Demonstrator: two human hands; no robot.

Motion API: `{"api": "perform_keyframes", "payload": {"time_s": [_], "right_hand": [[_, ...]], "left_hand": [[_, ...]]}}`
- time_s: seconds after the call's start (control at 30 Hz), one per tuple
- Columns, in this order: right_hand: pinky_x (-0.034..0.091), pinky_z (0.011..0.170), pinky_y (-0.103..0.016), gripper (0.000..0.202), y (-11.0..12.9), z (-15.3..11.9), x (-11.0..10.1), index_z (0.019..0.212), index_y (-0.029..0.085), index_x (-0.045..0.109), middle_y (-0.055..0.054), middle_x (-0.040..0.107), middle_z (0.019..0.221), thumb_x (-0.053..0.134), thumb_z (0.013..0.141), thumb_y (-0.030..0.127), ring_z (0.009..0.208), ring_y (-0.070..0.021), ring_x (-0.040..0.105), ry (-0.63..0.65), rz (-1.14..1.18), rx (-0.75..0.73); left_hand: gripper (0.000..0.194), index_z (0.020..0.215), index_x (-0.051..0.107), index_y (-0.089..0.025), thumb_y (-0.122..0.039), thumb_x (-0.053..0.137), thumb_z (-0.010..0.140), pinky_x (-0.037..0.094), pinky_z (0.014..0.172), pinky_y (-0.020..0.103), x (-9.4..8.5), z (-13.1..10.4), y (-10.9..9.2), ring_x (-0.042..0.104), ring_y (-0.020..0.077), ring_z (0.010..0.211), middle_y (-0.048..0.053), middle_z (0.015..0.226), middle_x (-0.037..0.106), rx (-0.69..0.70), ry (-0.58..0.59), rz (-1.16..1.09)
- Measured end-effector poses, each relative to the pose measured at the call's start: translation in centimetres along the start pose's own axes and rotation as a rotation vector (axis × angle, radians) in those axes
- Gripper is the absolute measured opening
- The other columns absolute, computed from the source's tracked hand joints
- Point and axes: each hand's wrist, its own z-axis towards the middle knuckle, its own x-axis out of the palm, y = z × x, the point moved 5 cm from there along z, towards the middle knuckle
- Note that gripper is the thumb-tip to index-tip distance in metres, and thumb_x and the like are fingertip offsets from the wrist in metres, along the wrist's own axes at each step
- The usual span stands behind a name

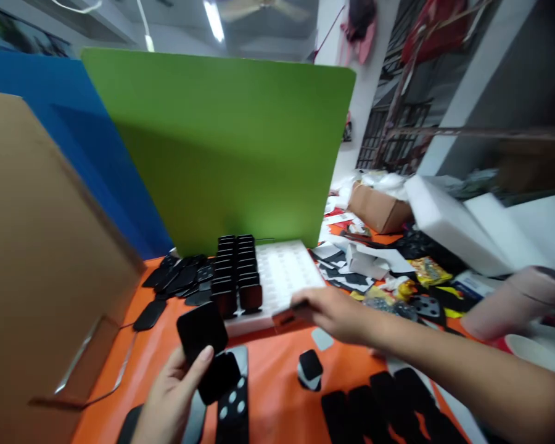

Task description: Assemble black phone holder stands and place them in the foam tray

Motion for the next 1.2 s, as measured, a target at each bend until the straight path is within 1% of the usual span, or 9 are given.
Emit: {"api": "perform_keyframes", "payload": {"time_s": [0.07, 0.17, 0.3, 0.43, 0.67, 0.8, 0.93, 1.1, 1.2], "right_hand": [[0.044, 0.065, -0.025, 0.017, -3.5, 2.4, -3.2, 0.097, 0.022, 0.053, 0.000, 0.062, 0.077, 0.042, 0.085, 0.025, 0.070, -0.0134, 0.058, -0.202, 0.135, 0.140], [0.045, 0.057, -0.024, 0.016, -8.8, 6.3, -6.0, 0.093, 0.018, 0.051, 0.000, 0.059, 0.073, 0.040, 0.084, 0.028, 0.061, -0.0123, 0.057, -0.398, 0.257, 0.244], [0.045, 0.058, -0.023, 0.015, -13.6, 11.7, -7.0, 0.091, 0.018, 0.049, 0.000, 0.058, 0.074, 0.041, 0.083, 0.028, 0.061, -0.0114, 0.057, -0.440, 0.256, 0.260], [0.046, 0.062, -0.023, 0.016, -16.7, 16.4, -6.7, 0.093, 0.019, 0.049, -0.001, 0.058, 0.082, 0.041, 0.082, 0.028, 0.066, -0.0111, 0.057, -0.430, 0.298, 0.250], [0.047, 0.061, -0.024, 0.018, -20.3, 21.9, -3.7, 0.094, 0.017, 0.049, -0.003, 0.059, 0.082, 0.039, 0.084, 0.028, 0.065, -0.0113, 0.056, -0.332, 0.342, 0.266], [0.046, 0.061, -0.024, 0.021, -21.1, 23.1, -0.7, 0.097, 0.017, 0.052, -0.003, 0.061, 0.081, 0.040, 0.084, 0.029, 0.063, -0.0115, 0.056, -0.235, 0.350, 0.266], [0.045, 0.065, -0.028, 0.016, -21.8, 23.5, 1.7, 0.082, 0.017, 0.060, -0.002, 0.064, 0.075, 0.051, 0.077, 0.028, 0.067, -0.0157, 0.056, -0.147, 0.341, 0.289], [0.042, 0.075, -0.030, 0.018, -23.1, 22.1, 0.3, 0.088, 0.020, 0.062, -0.002, 0.065, 0.092, 0.053, 0.076, 0.028, 0.082, -0.0184, 0.055, -0.211, 0.308, 0.328], [0.043, 0.066, -0.028, 0.027, -23.4, 20.5, -1.5, 0.102, 0.018, 0.057, -0.006, 0.063, 0.097, 0.042, 0.081, 0.026, 0.072, -0.0151, 0.055, -0.303, 0.291, 0.377]], "left_hand": [[0.046, 0.101, 0.059, -0.022, -0.044, 0.069, 0.063, 0.051, 0.069, 0.024, 1.5, 2.8, -3.4, 0.060, 0.0222, 0.090, 0.002, 0.098, 0.067, 0.135, 0.055, 0.065], [0.044, 0.098, 0.058, -0.020, -0.044, 0.070, 0.062, 0.052, 0.058, 0.027, 4.1, 6.8, -8.2, 0.063, 0.0228, 0.074, 0.002, 0.082, 0.068, 0.240, 0.156, 0.139], [0.042, 0.093, 0.062, -0.018, -0.048, 0.065, 0.065, 0.050, 0.060, 0.031, 6.4, 11.4, -13.6, 0.063, 0.0248, 0.073, 0.005, 0.083, 0.069, 0.387, 0.140, 0.280], [0.035, 0.091, 0.064, -0.017, -0.043, 0.063, 0.068, 0.048, 0.070, 0.033, 8.4, 15.5, -16.4, 0.061, 0.0250, 0.082, 0.004, 0.086, 0.068, 0.538, 0.129, 0.341], [0.029, 0.093, 0.057, -0.016, -0.032, 0.063, 0.070, 0.048, 0.073, 0.032, 10.9, 21.1, -17.1, 0.062, 0.0198, 0.081, 0.003, 0.087, 0.066, 0.654, 0.215, 0.321], [0.023, 0.088, 0.059, -0.016, -0.034, 0.058, 0.074, 0.047, 0.072, 0.030, 12.1, 22.7, -16.7, 0.060, 0.0176, 0.078, 0.001, 0.081, 0.065, 0.729, 0.205, 0.436], [0.025, 0.095, 0.056, -0.020, -0.033, 0.058, 0.073, 0.046, 0.069, 0.027, 13.1, 24.2, -15.2, 0.060, 0.0160, 0.076, 0.000, 0.084, 0.064, 0.735, 0.177, 0.529], [0.024, 0.097, 0.053, -0.022, -0.034, 0.053, 0.077, 0.044, 0.065, 0.026, 14.1, 25.9, -13.5, 0.060, 0.0153, 0.074, 0.000, 0.084, 0.064, 0.735, 0.165, 0.716], [0.024, 0.097, 0.053, -0.022, -0.036, 0.052, 0.078, 0.043, 0.062, 0.025, 13.9, 26.5, -12.9, 0.060, 0.0156, 0.071, -0.001, 0.082, 0.064, 0.726, 0.142, 0.775]]}}
